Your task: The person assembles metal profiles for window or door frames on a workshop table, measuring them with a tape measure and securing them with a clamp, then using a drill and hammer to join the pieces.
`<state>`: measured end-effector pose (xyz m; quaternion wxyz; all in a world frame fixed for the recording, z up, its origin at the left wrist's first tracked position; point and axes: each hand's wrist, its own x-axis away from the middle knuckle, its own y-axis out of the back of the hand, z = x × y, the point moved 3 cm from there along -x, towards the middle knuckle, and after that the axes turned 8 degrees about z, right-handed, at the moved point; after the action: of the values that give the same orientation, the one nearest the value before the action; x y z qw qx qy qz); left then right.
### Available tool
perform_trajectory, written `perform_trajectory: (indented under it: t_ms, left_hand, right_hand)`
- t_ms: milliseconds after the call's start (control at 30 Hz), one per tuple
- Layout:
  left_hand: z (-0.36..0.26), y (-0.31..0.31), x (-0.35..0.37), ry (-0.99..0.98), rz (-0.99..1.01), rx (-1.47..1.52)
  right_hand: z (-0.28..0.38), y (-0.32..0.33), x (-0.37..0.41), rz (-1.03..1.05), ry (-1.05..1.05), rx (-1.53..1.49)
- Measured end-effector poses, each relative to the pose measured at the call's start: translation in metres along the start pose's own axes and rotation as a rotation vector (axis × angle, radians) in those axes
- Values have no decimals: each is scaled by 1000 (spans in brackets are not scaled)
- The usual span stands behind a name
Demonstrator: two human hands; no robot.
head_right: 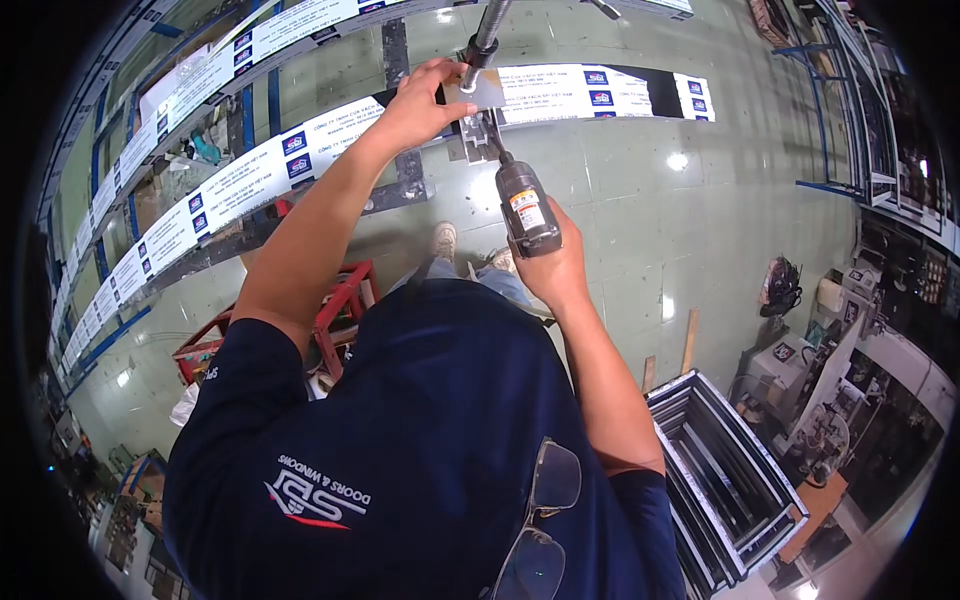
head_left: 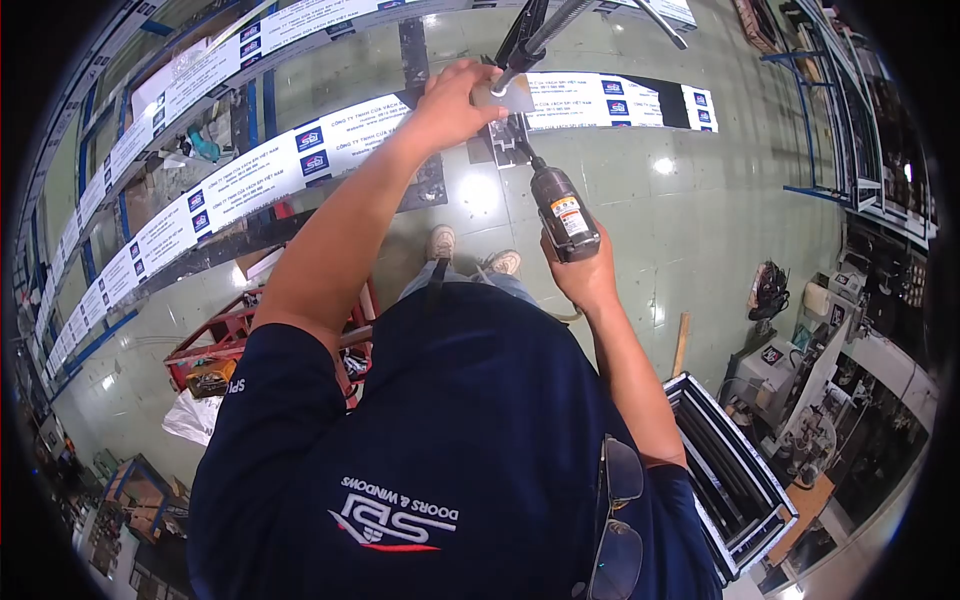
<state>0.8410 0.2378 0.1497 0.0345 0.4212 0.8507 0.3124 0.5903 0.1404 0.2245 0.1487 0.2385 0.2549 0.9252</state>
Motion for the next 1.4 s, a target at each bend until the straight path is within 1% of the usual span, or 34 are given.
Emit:
perform_trajectory:
  t_ms: [200,300,333,400,433,467,533,567,600,667,733,800,867,933,1000,1067,1100,1133,1200,1267,1333,1367,1400]
  left_hand:
    - [0,1,2,-5,1,11]
    - [2,-1,-1,-2,-8,-37]
    - [5,-1,-2,1,-10,-38]
    - [3,-1,0,-3,1,-11]
    - [3,-1,0,-3,3,-8]
    - [4,0,0,2,1,-5]
    - [4,-1,2,-21,-16,9]
    - [5,0,3,-38,-5,-18]
    - [8,-2,3,-43,-2,-16]
    - [11,-1,6,-130,-22,-17]
    - [10,-3,15,-161,6,-9]
    - [-3,-1,35,-192,-127,6]
    - [-11,-8,52,-184,-97,24]
    - [-12,-18,63,-107,-142,-4]
    - [-17,-31,67,-111,-100,-42]
    - [-26,-41,68,78,-117,-178]
    - [-31,-44,66,120,-113,-161]
    - [-38,-46,63,109,-95,-183]
    - [-41,-48,57,220,-101,-170]
    - [-39,-53,53,218,-125,-220]
    - [-45,-53,50,243,-116,-179]
    - [-44,-56,51,248,-147,-193]
    - [-42,-57,50,256,-148,-213]
  right_hand:
    - [0,-2,-12,-11,17,-35]
    - [13,-3,-28,19,-75,-1]
    - [15,-4,-27,23,-74,-2]
    - [15,-4,-18,25,-151,-37]
    - [10,-3,-12,20,-92,-37]
    - [9,-1,-6,26,-93,-34]
    - [9,4,10,3,14,-25]
    - [9,5,14,28,12,-30]
    - [7,6,15,22,10,-28]
    - [6,5,16,-23,45,-68]
    - [5,6,18,-22,44,-113]
    - [2,7,21,-5,23,-136]
    - [-6,10,25,-57,33,-152]
    - [-14,15,29,-83,-16,-179]
    - [-21,19,31,-120,-14,-207]
    - [-28,21,33,-165,29,-267]
    - [-33,20,34,-191,69,-284]
    - [-41,18,36,-208,61,-307]
    - [-49,14,35,-274,175,-302]
    - [-58,11,37,-267,170,-388]
    - [-68,8,35,-233,150,-500]
    - [-75,5,34,-240,147,-459]
    - [-82,5,33,-234,150,-479]
